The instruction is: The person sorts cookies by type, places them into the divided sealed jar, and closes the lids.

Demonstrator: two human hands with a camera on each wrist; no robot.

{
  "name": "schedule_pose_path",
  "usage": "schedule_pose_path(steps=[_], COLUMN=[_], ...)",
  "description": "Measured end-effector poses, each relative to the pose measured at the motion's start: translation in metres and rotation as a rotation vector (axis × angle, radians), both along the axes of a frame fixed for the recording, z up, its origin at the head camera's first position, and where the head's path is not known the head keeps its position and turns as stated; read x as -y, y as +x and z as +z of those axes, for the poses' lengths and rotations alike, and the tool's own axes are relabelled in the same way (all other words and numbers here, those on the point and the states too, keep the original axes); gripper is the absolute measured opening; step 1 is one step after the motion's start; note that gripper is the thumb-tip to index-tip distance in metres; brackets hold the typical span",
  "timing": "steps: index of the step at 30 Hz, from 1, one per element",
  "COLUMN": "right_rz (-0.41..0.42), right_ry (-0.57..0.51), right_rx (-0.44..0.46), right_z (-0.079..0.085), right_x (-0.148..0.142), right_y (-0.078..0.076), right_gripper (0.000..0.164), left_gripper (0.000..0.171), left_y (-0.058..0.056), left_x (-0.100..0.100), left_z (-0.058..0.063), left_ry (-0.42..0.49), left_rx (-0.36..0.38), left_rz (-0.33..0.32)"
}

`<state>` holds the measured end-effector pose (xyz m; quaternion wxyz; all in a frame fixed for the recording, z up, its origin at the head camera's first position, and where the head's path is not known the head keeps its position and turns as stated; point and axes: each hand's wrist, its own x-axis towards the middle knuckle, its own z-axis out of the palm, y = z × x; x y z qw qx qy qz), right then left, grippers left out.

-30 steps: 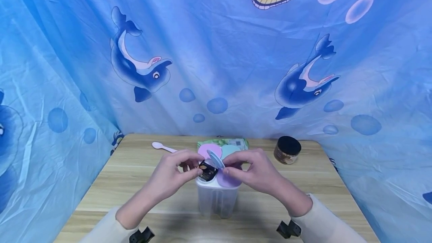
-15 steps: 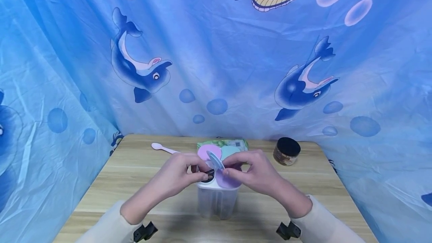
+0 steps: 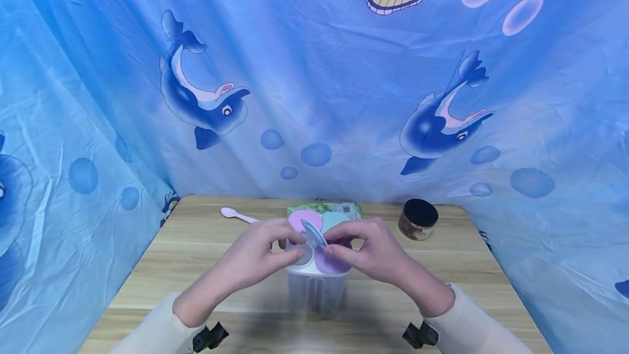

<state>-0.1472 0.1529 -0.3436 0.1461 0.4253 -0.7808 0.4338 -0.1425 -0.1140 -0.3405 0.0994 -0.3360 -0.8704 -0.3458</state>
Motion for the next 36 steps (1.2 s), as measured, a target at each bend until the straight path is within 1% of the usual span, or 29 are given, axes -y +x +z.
schedule_pose_path(steps=[5, 8, 12, 15, 19, 22, 25, 28, 30, 33, 36], right_rz=[-0.010, -0.013, -0.005, 0.001, 0.007, 0.010, 0.001, -0.022, -0.038, -0.066, -0.088], right_ry=[-0.003, -0.003, 0.002, 0.004, 0.004, 0.011, 0.027, 0.053, 0.075, 0.104, 0.115], right_rx=[0.016, 0.027, 0.014, 0.004, -0.004, -0.007, -0.001, 0.007, 0.014, 0.031, 0.035], right_z=[0.000, -0.001, -0.002, -0.002, -0.002, -0.002, -0.004, -0.007, -0.010, -0.014, -0.019], right_x=[-0.001, -0.001, -0.002, -0.002, -0.002, -0.003, -0.007, -0.013, -0.018, -0.025, -0.030], right_y=[0.001, 0.001, 0.000, 0.000, 0.000, -0.001, -0.001, -0.001, -0.001, -0.001, -0.001], right_gripper=[0.014, 0.014, 0.013, 0.013, 0.012, 0.013, 0.016, 0.021, 0.025, 0.030, 0.034], left_gripper=[0.022, 0.030, 0.038, 0.039, 0.032, 0.025, 0.025, 0.029, 0.029, 0.025, 0.023], left_y=[-0.005, -0.009, -0.013, -0.016, -0.016, -0.015, -0.013, -0.010, -0.008, -0.006, -0.005], left_x=[-0.002, -0.006, -0.012, -0.017, -0.022, -0.022, -0.019, -0.013, -0.008, 0.000, 0.007], left_z=[0.011, 0.018, 0.026, 0.029, 0.032, 0.033, 0.031, 0.026, 0.020, 0.009, -0.002], left_ry=[0.096, 0.104, 0.072, 0.048, 0.018, 0.016, 0.029, 0.047, 0.068, 0.110, 0.145], left_rx=[0.018, 0.066, 0.162, 0.211, 0.216, 0.210, 0.197, 0.175, 0.160, 0.138, 0.105], left_rz=[0.111, 0.154, 0.167, 0.160, 0.167, 0.167, 0.145, 0.105, 0.073, 0.032, 0.001])
